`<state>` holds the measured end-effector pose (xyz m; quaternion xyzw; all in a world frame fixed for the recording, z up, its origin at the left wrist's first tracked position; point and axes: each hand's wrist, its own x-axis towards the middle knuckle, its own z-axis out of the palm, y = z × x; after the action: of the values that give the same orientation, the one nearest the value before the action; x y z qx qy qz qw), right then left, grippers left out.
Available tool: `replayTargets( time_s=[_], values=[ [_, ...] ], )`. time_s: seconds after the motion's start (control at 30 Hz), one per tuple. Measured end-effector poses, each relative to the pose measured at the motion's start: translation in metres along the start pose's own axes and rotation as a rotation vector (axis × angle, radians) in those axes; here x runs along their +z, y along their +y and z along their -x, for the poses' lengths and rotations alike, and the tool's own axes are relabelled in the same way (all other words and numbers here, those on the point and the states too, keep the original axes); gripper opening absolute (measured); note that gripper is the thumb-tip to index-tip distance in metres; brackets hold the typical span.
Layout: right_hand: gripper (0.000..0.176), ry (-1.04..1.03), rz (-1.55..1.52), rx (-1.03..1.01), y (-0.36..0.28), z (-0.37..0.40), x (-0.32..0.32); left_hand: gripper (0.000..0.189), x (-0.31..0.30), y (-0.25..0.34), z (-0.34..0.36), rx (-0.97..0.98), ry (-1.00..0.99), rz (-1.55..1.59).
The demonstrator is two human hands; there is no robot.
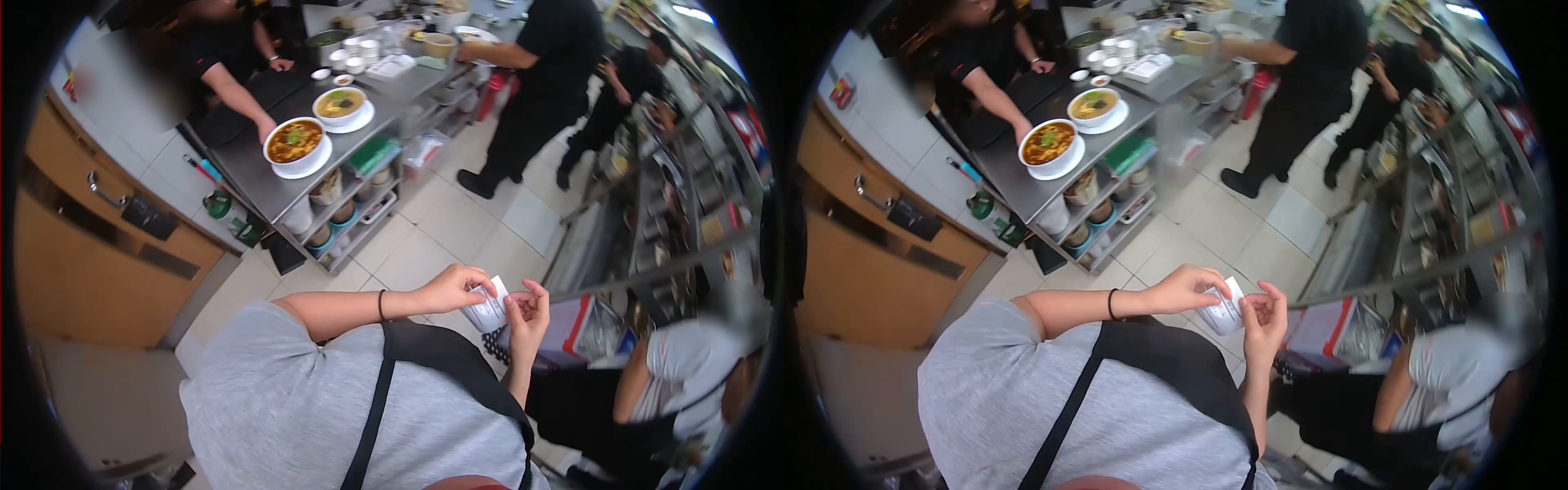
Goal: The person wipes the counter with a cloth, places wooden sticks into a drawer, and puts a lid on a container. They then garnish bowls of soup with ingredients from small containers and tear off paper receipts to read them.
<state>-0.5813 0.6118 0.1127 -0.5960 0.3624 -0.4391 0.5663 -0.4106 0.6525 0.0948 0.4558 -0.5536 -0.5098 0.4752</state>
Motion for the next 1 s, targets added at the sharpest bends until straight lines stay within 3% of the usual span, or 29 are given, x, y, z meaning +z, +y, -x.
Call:
replayTargets(
  time_s=[0.03,0.1,0.17,0.23,0.4,0.57,0.7,0.87,1.0],
  values=[
    [0.037,-0.037,-0.008,0.011,0.006,-0.022,0.01,0.014,-0.015,-0.004,-0.009,-0.012,0.038,-0.001],
    [0.035,-0.091,0.086,0.024,0.022,-0.067,0.021,0.018,-0.04,-0.014,-0.032,0.149,0.225,-0.092],
    [0.033,-0.154,0.086,0.024,0.043,-0.111,0.021,0.019,-0.065,-0.02,-0.059,0.141,0.305,-0.129],
    [0.03,-0.205,0.104,0.098,0.061,-0.156,0.012,0.021,-0.091,-0.026,-0.091,0.143,0.364,-0.174],
    [0.015,-0.226,0.139,0.067,0.097,-0.283,-0.029,0.022,-0.175,-0.036,-0.18,0.218,0.668,-0.445],
    [0.013,-0.243,0.225,-0.005,0.107,-0.415,-0.052,0.041,-0.27,0.009,-0.258,0.301,0.937,-0.733],
    [0.012,-0.38,0.348,-0.098,0.124,-0.501,-0.04,0.027,-0.354,0.052,-0.288,0.337,1.162,-0.977],
    [0.014,-0.564,0.438,-0.396,0.119,-0.568,0.021,0.022,-0.452,0.126,-0.322,0.49,1.301,-1.183],
    [0.014,-0.664,0.433,-0.425,0.131,-0.61,0.07,0.023,-0.559,0.202,-0.346,0.86,1.361,-1.455]
  ],
)
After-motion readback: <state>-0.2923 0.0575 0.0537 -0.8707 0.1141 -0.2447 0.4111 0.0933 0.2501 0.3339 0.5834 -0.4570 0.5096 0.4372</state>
